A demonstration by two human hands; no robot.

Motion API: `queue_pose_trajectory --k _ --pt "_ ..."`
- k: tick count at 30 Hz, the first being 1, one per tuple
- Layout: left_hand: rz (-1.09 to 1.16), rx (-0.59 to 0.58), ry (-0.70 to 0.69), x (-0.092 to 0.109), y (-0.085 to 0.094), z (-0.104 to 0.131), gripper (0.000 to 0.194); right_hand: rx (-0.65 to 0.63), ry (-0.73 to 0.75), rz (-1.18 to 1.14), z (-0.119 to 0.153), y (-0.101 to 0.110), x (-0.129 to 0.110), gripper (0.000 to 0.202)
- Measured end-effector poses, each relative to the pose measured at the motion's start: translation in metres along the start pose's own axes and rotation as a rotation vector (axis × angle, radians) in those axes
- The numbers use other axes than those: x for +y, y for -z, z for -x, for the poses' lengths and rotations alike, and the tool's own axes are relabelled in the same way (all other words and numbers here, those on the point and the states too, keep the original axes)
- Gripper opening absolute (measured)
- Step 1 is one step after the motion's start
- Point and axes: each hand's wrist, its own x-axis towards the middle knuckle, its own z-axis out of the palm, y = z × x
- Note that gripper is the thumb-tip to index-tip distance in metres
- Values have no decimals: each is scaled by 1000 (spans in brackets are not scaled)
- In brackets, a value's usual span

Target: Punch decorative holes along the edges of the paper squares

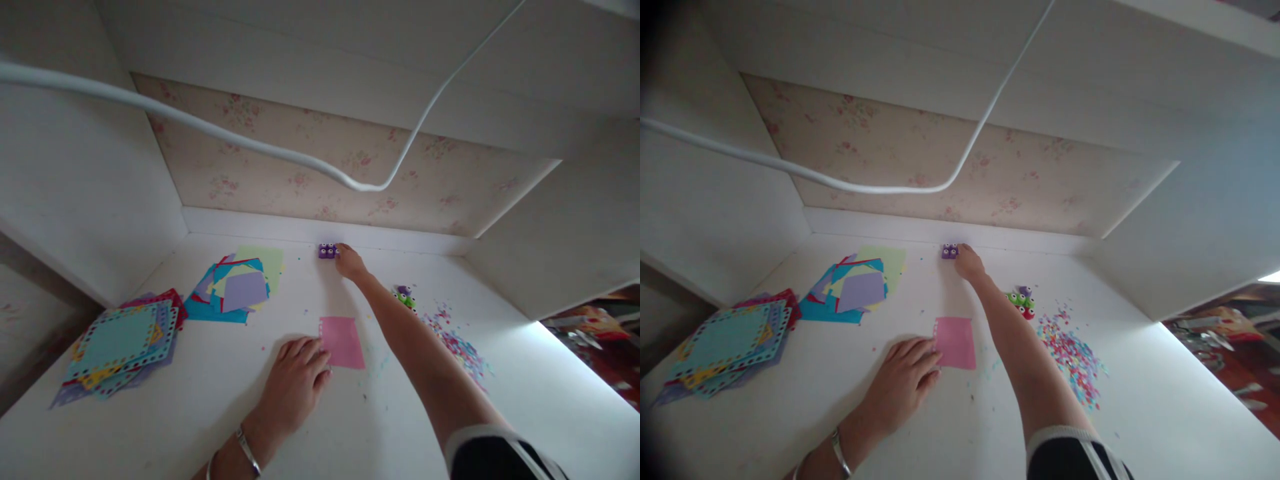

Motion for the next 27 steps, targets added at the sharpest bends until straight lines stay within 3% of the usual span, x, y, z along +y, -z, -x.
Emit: queue_pose_trajectory --k 8,21,24,27 --pt "48 26 4 -2 -1 1 29 -47 -23 110 5 -10 8 32" --pt "90 253 156 -20 11 -4 20 -46 -97 -4 4 3 6 32" --pt "106 261 149 -21 11 -5 19 -16 -96 -85 17 10 3 26" --pt "133 296 141 -23 11 -7 19 -22 -34 -202 50 15 -8 26"
